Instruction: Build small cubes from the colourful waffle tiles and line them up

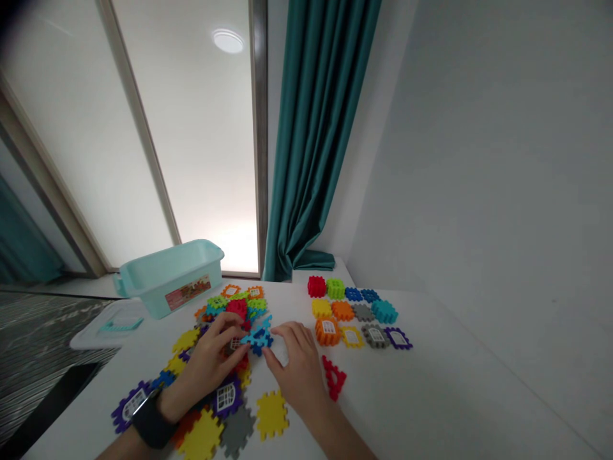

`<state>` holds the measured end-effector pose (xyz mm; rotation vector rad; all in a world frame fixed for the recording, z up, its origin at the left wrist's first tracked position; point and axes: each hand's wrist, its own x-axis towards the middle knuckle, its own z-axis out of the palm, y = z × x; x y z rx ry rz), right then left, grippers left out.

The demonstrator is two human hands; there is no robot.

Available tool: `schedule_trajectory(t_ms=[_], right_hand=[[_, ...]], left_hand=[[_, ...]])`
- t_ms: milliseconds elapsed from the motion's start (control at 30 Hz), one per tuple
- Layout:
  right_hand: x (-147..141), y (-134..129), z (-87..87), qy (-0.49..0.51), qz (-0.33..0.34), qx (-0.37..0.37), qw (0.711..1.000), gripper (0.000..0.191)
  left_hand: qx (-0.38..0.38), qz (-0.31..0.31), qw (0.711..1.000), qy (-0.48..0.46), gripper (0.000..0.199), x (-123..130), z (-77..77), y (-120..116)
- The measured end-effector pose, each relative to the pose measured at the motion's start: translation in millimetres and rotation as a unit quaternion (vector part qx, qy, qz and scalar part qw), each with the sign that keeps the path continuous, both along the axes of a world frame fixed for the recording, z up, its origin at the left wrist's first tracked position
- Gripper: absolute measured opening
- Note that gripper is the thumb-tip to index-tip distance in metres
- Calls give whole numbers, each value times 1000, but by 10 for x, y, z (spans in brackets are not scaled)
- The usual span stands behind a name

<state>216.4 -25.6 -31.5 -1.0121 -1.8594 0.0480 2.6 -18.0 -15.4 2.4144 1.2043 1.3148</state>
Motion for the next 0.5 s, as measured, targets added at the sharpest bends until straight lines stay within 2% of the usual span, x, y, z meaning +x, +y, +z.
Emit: schedule_trajectory(t_ms=[133, 333, 500], right_hand=[[32, 51, -32, -11, -9, -6, 1000, 11], [14, 50, -54, -15, 17, -17, 1000, 14], [-14, 31, -49, 3, 4, -40, 999, 18]], left_hand=[[-6, -10, 1000, 4, 7, 39, -16, -12], [-10, -8, 1000, 27, 6, 48, -46, -13], [2, -1, 999, 39, 7, 53, -41, -21]])
